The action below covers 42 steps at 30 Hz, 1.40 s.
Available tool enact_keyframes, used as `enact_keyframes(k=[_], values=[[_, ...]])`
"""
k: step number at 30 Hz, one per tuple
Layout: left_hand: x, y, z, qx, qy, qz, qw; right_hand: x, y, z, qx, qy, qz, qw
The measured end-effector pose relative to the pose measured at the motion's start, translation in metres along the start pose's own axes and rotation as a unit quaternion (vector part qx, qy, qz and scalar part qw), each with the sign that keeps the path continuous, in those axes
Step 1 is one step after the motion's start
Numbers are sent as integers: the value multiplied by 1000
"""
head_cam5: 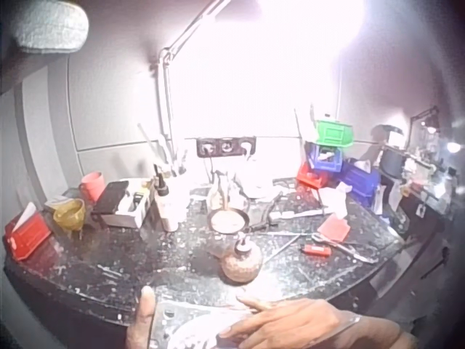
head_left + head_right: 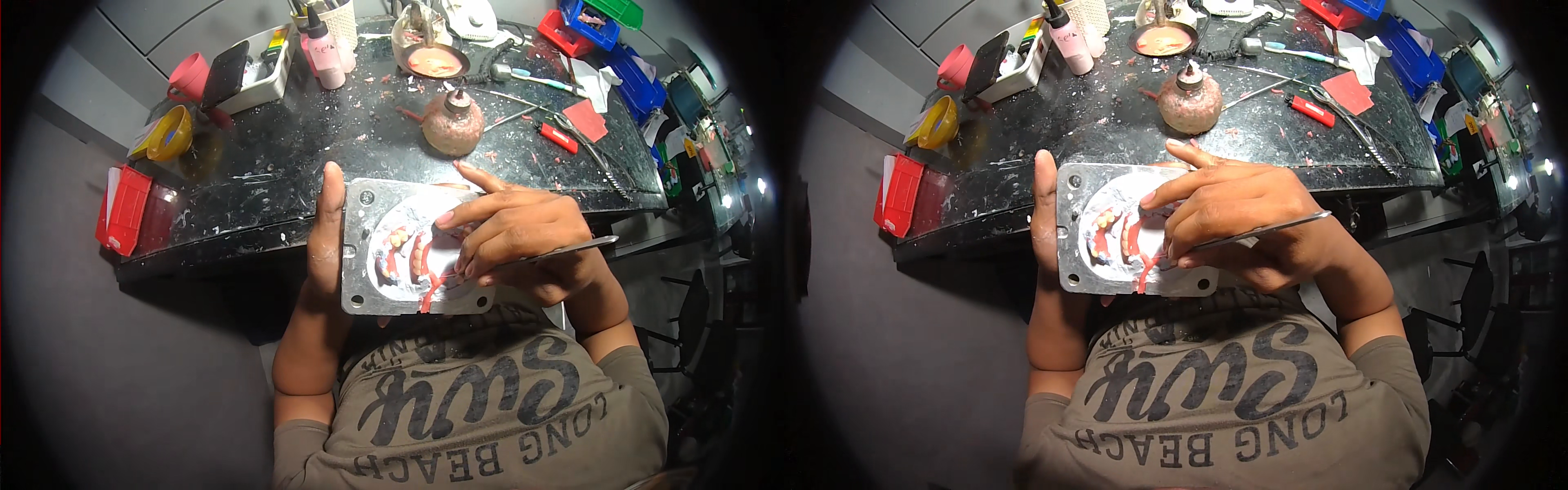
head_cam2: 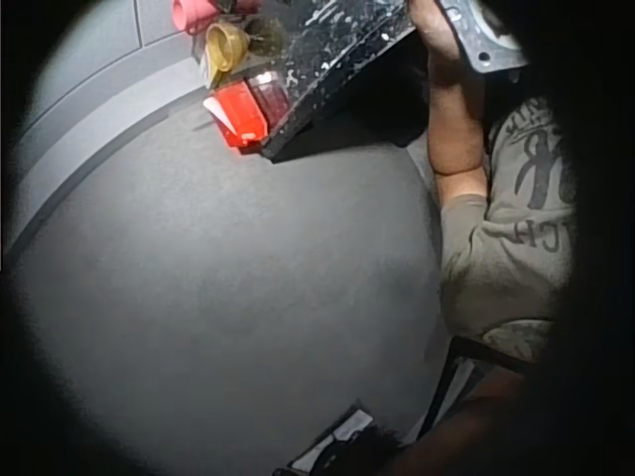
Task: The person applies a red composite material to a dental prosthetic mounted on a metal base, using a fine tool to spread and shape the material along the gum line of the teeth.
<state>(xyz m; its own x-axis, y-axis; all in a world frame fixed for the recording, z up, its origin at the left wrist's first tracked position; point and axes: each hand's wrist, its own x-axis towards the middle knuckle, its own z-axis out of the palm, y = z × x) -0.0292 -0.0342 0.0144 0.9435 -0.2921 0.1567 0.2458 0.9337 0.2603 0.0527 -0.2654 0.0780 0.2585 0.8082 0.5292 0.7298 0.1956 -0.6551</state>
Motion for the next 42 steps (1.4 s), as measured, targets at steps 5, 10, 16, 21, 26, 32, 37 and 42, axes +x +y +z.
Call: enact_keyframes(k=[5,10,16,21,26,32,37,42], values=[[0,1,-3,14,23,18,999,1,0,-1,7,-15,2,1000],[2,5,-9,44,-8,5,999,2,1,-4,27,-23,-3,999],[0,7,-9,23,-28,-8,999,0,0,-6,33,-24,4,999],[0,7,-12,44,-8,2,999,-4,4,-1,32,3,0,999],[1,8,-12,47,5,-9,999,-2,2,-4,35,-6,3,999],[0,9,-18,40,11,-26,999,-4,6,-2,17,-3,1,1000],[1,7,-12,37,19,-13,999,-3,8,2,19,30,-13,999],[0,7,-12,31,36,-25,999,-4,7,3,8,13,-11,1000]])
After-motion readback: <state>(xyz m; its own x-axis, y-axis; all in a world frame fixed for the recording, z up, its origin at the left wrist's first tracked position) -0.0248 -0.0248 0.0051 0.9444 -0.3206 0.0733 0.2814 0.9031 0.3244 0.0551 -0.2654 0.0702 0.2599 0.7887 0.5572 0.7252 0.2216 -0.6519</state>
